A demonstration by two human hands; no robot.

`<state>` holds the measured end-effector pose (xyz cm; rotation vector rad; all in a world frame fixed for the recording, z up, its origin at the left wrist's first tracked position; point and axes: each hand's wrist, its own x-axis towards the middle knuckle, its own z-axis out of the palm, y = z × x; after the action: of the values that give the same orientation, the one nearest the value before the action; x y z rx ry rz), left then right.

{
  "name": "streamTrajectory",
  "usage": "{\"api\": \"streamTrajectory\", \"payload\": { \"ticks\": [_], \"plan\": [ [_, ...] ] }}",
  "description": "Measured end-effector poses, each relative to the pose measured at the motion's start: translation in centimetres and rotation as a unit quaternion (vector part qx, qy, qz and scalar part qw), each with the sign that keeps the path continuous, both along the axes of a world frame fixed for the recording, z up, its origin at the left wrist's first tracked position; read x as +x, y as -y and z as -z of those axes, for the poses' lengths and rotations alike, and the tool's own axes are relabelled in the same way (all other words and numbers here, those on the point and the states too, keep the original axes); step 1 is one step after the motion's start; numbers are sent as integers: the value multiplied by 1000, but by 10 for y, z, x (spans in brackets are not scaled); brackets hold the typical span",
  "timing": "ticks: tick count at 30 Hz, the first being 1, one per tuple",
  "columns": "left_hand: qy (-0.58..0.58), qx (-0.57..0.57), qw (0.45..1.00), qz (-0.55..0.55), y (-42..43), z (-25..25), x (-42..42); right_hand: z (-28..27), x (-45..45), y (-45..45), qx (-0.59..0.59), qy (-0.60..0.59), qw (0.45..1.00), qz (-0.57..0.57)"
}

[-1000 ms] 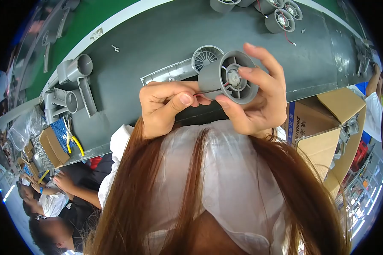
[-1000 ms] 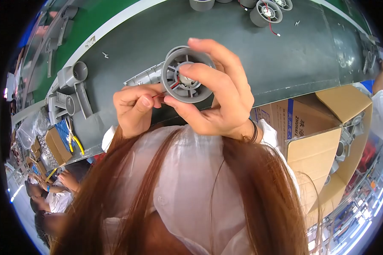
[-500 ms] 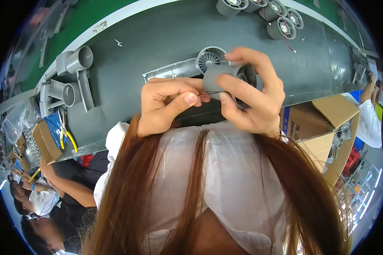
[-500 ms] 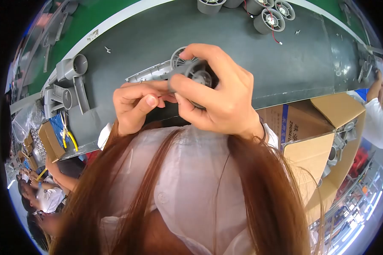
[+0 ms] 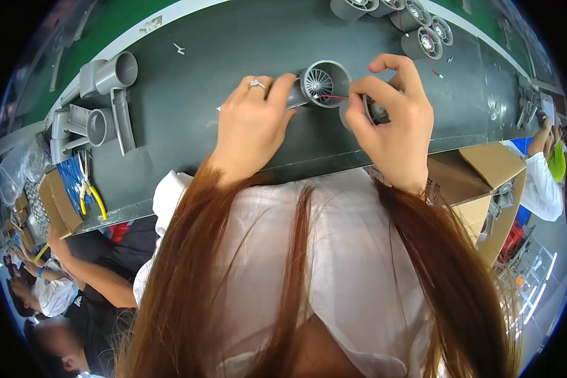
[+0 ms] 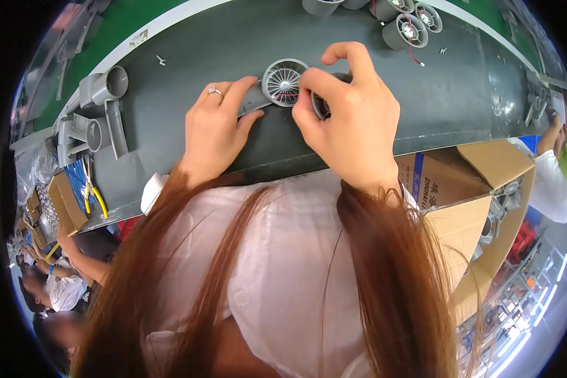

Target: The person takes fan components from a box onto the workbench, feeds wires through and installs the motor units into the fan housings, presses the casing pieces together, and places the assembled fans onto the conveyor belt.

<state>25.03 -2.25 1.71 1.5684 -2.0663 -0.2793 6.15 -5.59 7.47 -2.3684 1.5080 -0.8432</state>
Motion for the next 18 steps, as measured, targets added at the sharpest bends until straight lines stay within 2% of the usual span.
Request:
{"api": "streamTrajectory", "payload": {
  "ticks": [5, 12, 18],
  "plan": [
    [42, -203, 978, 15, 0, 9, -11, 2, -2, -1, 61, 1, 997, 54],
    [58, -247, 967, 40, -2, 15, -15, 12, 1, -14, 130, 55, 986, 90],
    [15, -288, 958, 8, 0, 28, -20, 14, 9, -21, 98, 60, 988, 107]
  ]
}}
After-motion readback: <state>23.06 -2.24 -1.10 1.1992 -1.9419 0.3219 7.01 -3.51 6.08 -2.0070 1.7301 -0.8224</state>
